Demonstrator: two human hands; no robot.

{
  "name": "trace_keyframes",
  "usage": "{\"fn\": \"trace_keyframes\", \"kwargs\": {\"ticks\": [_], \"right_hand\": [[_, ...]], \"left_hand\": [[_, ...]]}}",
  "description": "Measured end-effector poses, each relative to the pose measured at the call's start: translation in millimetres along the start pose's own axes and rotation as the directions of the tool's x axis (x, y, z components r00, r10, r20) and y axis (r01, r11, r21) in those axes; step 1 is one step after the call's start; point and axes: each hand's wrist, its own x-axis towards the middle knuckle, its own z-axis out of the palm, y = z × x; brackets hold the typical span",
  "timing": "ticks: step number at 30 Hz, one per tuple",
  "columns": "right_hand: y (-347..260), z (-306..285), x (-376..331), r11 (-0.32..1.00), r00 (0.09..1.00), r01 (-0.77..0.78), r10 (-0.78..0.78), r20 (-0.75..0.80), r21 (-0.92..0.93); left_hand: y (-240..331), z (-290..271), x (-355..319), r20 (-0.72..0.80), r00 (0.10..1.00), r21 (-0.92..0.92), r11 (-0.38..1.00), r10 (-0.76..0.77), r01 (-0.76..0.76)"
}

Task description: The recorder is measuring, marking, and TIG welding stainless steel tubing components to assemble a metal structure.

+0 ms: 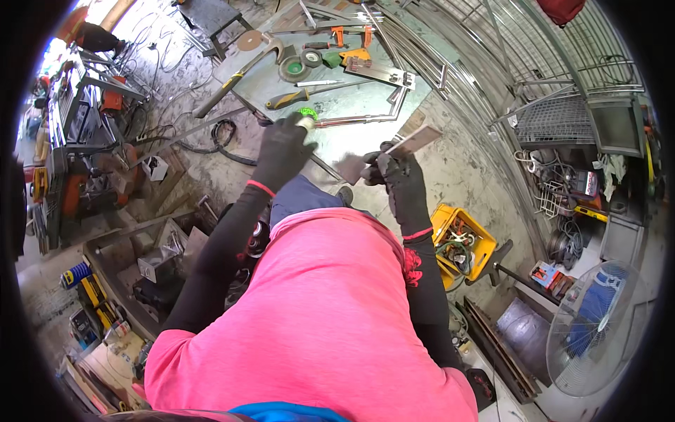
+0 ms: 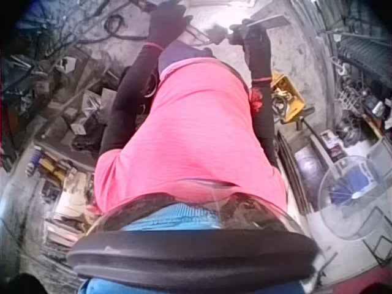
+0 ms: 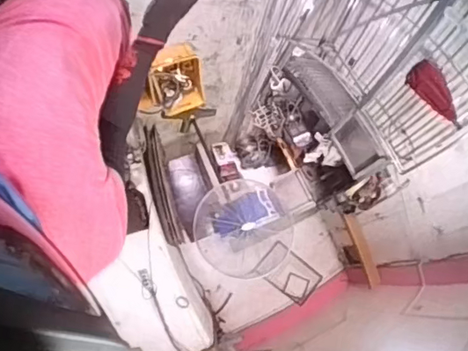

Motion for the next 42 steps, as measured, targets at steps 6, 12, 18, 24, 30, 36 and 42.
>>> {"fn": "trace_keyframes", "kwargs": {"ticks": [6, 12, 18, 24, 30, 36, 42], "right_hand": [[25, -28, 16, 0.989, 0.987, 0.032, -0.054, -0.153, -0.146], [42, -15, 34, 0.984, 0.991, 0.102, -0.114, -0.073, -0.145], [58, -6, 73, 0.926, 0.981, 0.191, -0.189, 0.038, -0.324], [85, 12, 101, 0.911, 0.994, 0.075, -0.100, -0.040, -0.405], [93, -3, 105, 0.827, 0.998, 0.044, -0.064, -0.017, -0.560], [99, 1, 110, 0.840, 0.995, 0.053, -0.088, -0.040, -0.540], [90, 3, 119, 0.993, 0.989, -0.114, 0.110, 0.099, 0.029]], "left_hand": [[-56, 20, 14, 0.071, 0.991, 0.241, 0.963, 0.110, -0.124], [-78, 22, 38, 0.123, 0.977, 0.140, 0.972, 0.172, -0.188], [-80, 27, 30, 0.049, 0.988, 0.084, 0.985, 0.148, -0.151], [-85, 21, 43, 0.116, 0.986, -0.031, 0.992, 0.122, -0.120], [-94, 19, 43, 0.127, 0.980, -0.110, 0.984, 0.150, -0.137], [-87, 24, 41, 0.105, 0.991, -0.104, 0.992, 0.084, -0.073], [-89, 26, 55, 0.218, 0.975, -0.072, 0.997, 0.053, -0.038]]}}
